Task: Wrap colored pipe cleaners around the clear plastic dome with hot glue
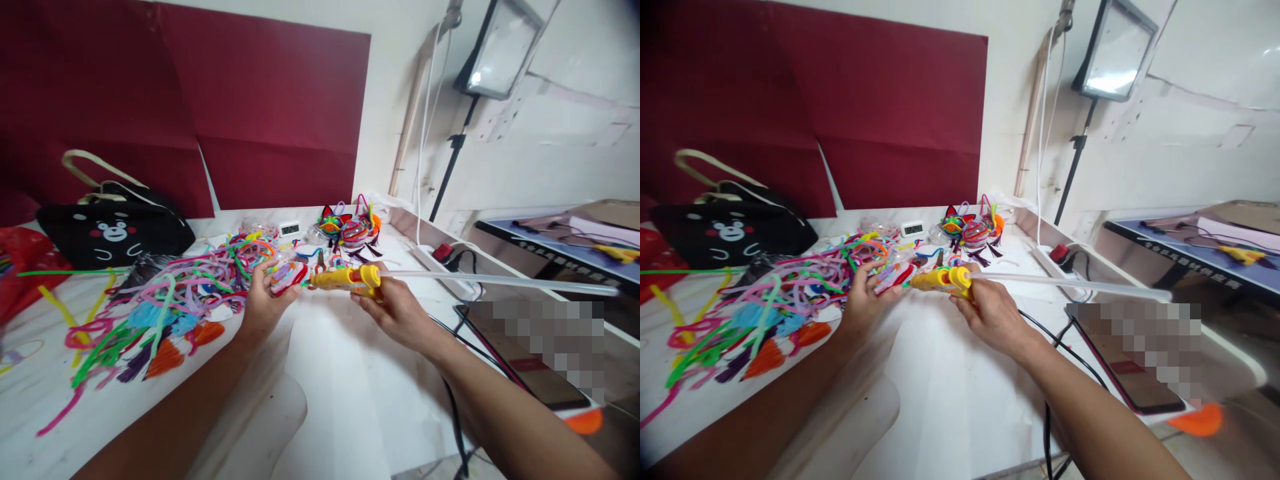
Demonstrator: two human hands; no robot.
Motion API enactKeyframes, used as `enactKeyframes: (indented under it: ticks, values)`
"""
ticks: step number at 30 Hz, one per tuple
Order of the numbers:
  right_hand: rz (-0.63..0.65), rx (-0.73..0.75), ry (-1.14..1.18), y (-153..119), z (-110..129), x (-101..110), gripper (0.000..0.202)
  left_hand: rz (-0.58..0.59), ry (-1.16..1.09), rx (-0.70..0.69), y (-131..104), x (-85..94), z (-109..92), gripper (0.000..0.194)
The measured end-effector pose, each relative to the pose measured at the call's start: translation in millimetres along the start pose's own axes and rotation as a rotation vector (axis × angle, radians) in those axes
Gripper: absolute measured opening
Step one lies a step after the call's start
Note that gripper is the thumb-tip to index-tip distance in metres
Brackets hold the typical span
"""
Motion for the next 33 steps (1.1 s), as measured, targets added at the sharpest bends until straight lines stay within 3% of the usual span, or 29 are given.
enactKeyframes:
  ticks: [12,33]
  values:
    - [-0.096,0.182,-0.039,-0.7,3.2,0.9,0.018,0.022,0.007,-0.043,2.7,0.8,6.4,0.065]
    - [-0.148,0.212,-0.092,-1.0,3.6,2.8,0.017,0.016,-0.021,-0.037,1.9,-0.4,4.1,0.063]
Point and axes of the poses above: each hand's wrist, its own y-axis towards the middle knuckle, its own x-axis out of the back of the hand, z = x × y, the point moved 3 cm from there along y, towards the middle knuckle, and after that the axes turned 9 degrees about y, right-handed, at the moved point
